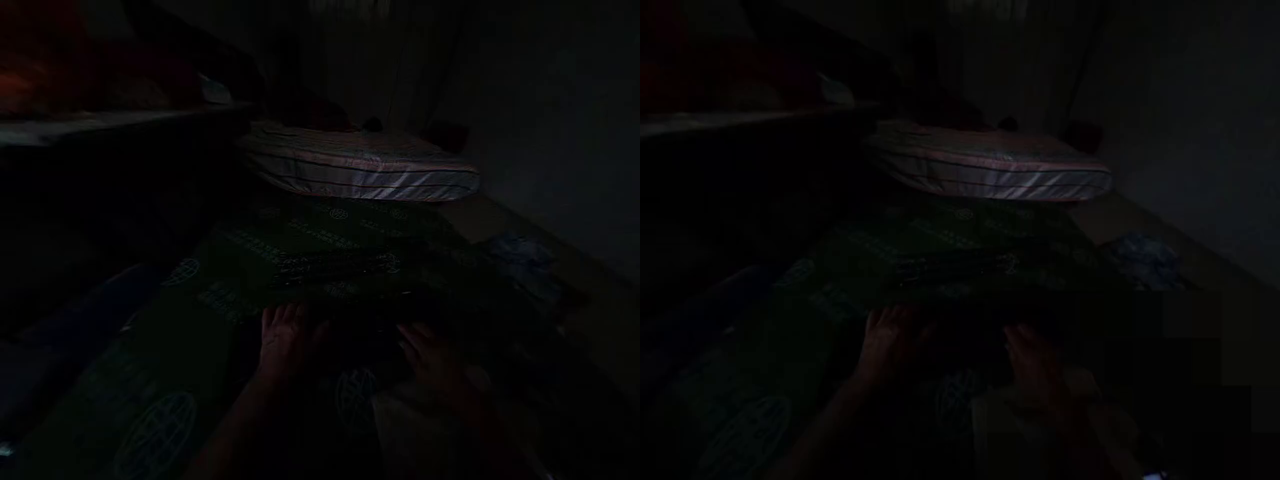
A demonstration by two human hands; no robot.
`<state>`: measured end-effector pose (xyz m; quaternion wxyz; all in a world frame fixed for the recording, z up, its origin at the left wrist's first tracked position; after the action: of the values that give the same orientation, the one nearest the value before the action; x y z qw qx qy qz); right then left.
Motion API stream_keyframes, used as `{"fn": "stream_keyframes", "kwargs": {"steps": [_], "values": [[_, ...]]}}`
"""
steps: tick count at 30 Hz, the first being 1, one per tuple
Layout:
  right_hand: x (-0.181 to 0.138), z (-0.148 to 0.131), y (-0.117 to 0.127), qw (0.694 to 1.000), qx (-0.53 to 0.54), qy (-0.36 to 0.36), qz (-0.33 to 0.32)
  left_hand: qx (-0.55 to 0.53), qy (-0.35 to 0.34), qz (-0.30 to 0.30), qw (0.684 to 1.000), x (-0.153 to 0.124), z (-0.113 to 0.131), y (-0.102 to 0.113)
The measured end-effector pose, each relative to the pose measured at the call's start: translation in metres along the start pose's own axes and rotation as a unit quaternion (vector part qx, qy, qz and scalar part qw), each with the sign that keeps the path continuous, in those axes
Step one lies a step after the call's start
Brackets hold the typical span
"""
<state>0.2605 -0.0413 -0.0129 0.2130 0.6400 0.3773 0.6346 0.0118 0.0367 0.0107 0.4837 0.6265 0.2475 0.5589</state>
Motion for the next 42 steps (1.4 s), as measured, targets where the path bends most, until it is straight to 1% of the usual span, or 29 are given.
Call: {"fn": "stream_keyframes", "kwargs": {"steps": [4, 8, 14, 22, 25, 33, 42], "values": [[0.004, -0.001, 0.003, 1.0, 0.008, -0.006, -0.012, 0.001, -0.003, 0.0, 1.0, -0.001, 0.0, 0.002], [0.009, -0.003, 0.004, 1.0, 0.003, 0.006, -0.021, 0.007, -0.007, 0.004, 1.0, 0.0, -0.001, 0.0], [0.012, -0.005, 0.006, 1.0, 0.011, 0.01, 0.006, 0.009, -0.018, 0.017, 1.0, -0.001, -0.002, -0.002], [0.013, -0.004, 0.001, 0.999, 0.038, -0.02, 0.006, 0.011, -0.015, 0.018, 1.0, 0.0, -0.001, 0.0], [0.014, -0.004, 0.0, 0.999, 0.04, -0.021, 0.009, 0.011, -0.018, 0.024, 0.999, -0.001, -0.001, 0.0], [0.022, -0.008, 0.001, 0.999, 0.045, -0.009, -0.005, 0.015, -0.016, 0.011, 1.0, -0.001, -0.001, -0.001], [0.032, -0.009, -0.004, 0.999, 0.039, 0.004, -0.035, 0.015, -0.023, 0.027, 0.999, -0.001, -0.002, -0.002]]}}
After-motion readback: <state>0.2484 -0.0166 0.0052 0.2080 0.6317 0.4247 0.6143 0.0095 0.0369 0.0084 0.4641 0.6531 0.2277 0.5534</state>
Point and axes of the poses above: each hand's wrist, its own x-axis towards the middle knuckle, its own y-axis out of the back of the hand, z = x × y, the point moved 4 cm from there along x, towards the middle knuckle, and after that the axes turned 12 degrees about z, right-handed, at the moved point
